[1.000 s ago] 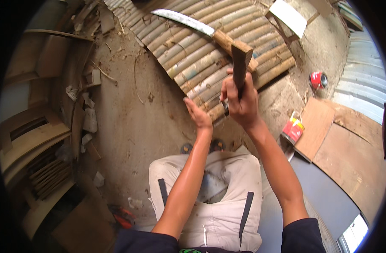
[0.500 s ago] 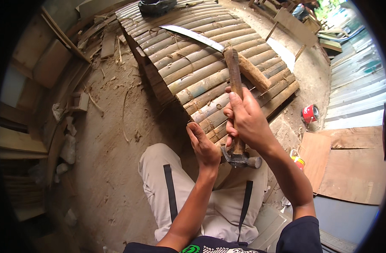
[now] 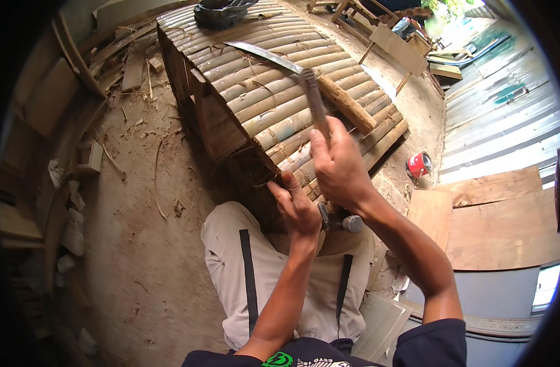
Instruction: The person assembles a bamboo structure by positioning bamboo poles and securing them with nails using a hammer. They repeatedly hammer nails into the bamboo frame to fasten the pieces together.
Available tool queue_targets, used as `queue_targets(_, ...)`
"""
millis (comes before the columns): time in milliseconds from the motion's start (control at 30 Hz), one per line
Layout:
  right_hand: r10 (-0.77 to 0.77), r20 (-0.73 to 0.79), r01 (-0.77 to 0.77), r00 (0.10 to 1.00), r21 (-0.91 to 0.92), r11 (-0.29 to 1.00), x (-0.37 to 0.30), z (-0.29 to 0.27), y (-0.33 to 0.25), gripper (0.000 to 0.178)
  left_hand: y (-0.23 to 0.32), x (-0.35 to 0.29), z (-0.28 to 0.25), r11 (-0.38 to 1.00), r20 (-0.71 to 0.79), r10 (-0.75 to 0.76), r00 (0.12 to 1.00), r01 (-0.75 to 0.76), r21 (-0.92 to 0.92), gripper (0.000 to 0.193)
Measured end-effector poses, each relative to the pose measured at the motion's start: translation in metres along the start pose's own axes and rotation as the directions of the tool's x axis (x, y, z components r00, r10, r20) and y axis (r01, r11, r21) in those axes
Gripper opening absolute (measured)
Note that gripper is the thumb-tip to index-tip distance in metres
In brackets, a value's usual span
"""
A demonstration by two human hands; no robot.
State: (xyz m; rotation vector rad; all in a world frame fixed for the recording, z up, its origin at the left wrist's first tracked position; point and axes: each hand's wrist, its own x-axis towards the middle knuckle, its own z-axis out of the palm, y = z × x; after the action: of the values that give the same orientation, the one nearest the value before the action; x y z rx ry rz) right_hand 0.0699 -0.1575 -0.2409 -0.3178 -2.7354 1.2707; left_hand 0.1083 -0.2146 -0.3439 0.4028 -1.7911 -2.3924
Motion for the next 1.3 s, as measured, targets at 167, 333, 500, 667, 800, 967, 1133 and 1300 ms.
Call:
queue_targets(167,-0.052,-0.206,0.095,0.977,0.201,0.975,-0.022,0.003,0.004,0.032,0.001,0.000,0.002,1.000,-0.004,-0.020,1.000,0.020,-0.010,0.069)
queue_targets(333,-0.134,-0.299,0.224,0.945,0.289,0.931,-0.033,0.001,0.010,0.030,-0.003,0.001,0.001,0.998,-0.037,-0.018,0.999,0.020,0.065,0.068)
queue_targets(500,-0.095,-0.101,0.117,0.990,0.247,0.962,-0.007,-0.006,0.023,0.030,-0.006,0.002,0.002,0.999,-0.023,0.039,0.999,-0.038,0.018,0.065)
queue_targets(667,-0.022,0.025,0.016,0.999,0.214,0.977,0.013,0.001,0.029,0.027,-0.001,0.001,0.002,0.999,-0.012,0.008,1.000,-0.008,-0.038,0.064)
queue_targets(800,0.027,0.019,-0.028,0.999,0.079,0.996,0.014,0.000,0.022,0.027,0.000,-0.001,0.001,1.000,-0.017,-0.016,1.000,0.015,-0.028,0.065)
queue_targets(967,-0.155,-0.078,0.158,0.985,0.038,0.987,-0.001,0.003,0.008,0.028,-0.004,0.001,0.002,0.997,-0.003,0.044,0.999,-0.044,-0.070,0.070)
queue_targets(1133,-0.090,-0.193,0.133,0.977,0.224,0.965,-0.015,-0.001,0.011,0.031,-0.003,0.000,-0.001,0.999,0.037,-0.006,0.999,0.008,-0.038,0.075)
queue_targets(1300,-0.018,-0.228,0.115,0.974,0.421,0.899,-0.020,-0.005,0.027,0.027,0.000,0.001,0.000,0.999,0.029,0.003,1.000,-0.002,-0.041,0.076)
